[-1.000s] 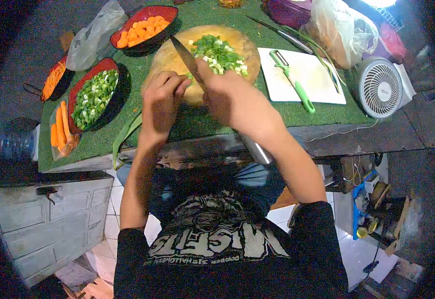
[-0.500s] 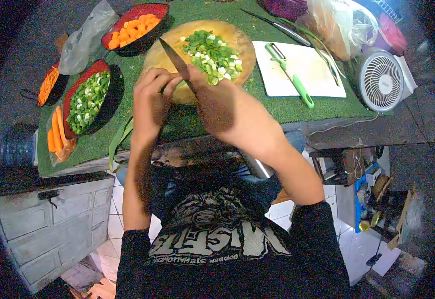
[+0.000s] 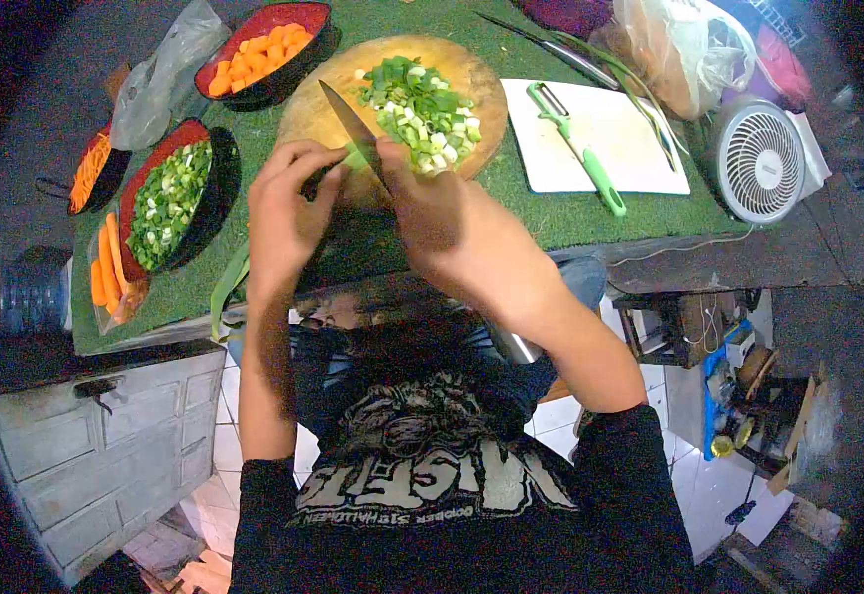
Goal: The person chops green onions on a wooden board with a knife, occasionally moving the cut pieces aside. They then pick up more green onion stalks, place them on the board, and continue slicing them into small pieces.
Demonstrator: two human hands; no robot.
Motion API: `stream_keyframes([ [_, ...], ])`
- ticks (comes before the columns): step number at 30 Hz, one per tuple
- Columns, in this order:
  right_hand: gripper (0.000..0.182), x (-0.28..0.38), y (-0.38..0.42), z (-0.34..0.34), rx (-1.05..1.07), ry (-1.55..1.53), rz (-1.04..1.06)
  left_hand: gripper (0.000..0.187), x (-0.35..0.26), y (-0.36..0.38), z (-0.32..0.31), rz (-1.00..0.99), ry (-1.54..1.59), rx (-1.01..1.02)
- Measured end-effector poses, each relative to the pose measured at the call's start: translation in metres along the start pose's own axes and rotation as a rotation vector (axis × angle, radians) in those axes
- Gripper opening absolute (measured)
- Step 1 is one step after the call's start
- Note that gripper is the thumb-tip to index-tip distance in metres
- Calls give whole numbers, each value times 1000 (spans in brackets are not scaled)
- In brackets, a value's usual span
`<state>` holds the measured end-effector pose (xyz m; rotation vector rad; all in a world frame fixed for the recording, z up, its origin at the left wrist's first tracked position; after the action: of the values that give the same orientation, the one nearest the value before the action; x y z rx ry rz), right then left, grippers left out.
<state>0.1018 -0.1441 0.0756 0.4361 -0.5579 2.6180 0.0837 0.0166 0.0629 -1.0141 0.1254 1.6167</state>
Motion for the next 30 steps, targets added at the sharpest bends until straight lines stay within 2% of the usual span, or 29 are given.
stream_keyframes([
  [1,65,0,0,0,1,-1,-1,12,5,0,1,58,36,4],
  [4,66,1,4,0,-3,-38,0,10,3,2,1,43,48,-33],
  [6,70,10,6,10,-137,-1,93,9,2,1,1,39,41,-32],
  [7,70,14,6,13,-136,-1,92,9,2,0,1,34,33,-33],
  [9,75,18,6,8,65,11,-12,8,1,1,1,24,35,-40],
  [13,80,26,7,7,97,57,-62,7,0,0,1,17,37,-42],
  [16,82,30,10,3,184,-31,-149,8,2,0,0,6,4,-70],
  [21,86,41,21,-3,476,76,-307,10,3,1,2,15,3,-109],
  [25,84,22,-6,-15,475,102,-260,11,6,1,-1,45,-5,-53],
  [27,77,28,-22,-10,147,187,68,11,5,3,-1,41,15,-42],
  [28,77,22,-21,-13,143,190,73,11,4,3,0,36,34,-34],
  [30,69,32,-18,6,-137,63,276,11,5,3,2,40,48,-35],
])
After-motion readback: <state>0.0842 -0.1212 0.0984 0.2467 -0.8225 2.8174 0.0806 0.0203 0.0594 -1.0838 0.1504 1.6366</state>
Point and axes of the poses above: each hand's wrist, its own y-axis away from the middle knuckle, its own z-axis out of the back of the hand, x = y × z, the point moved 8 cm from there along -y, towards the middle knuckle, and after that the axes turned 15 degrees about z, right-handed, at the moved point
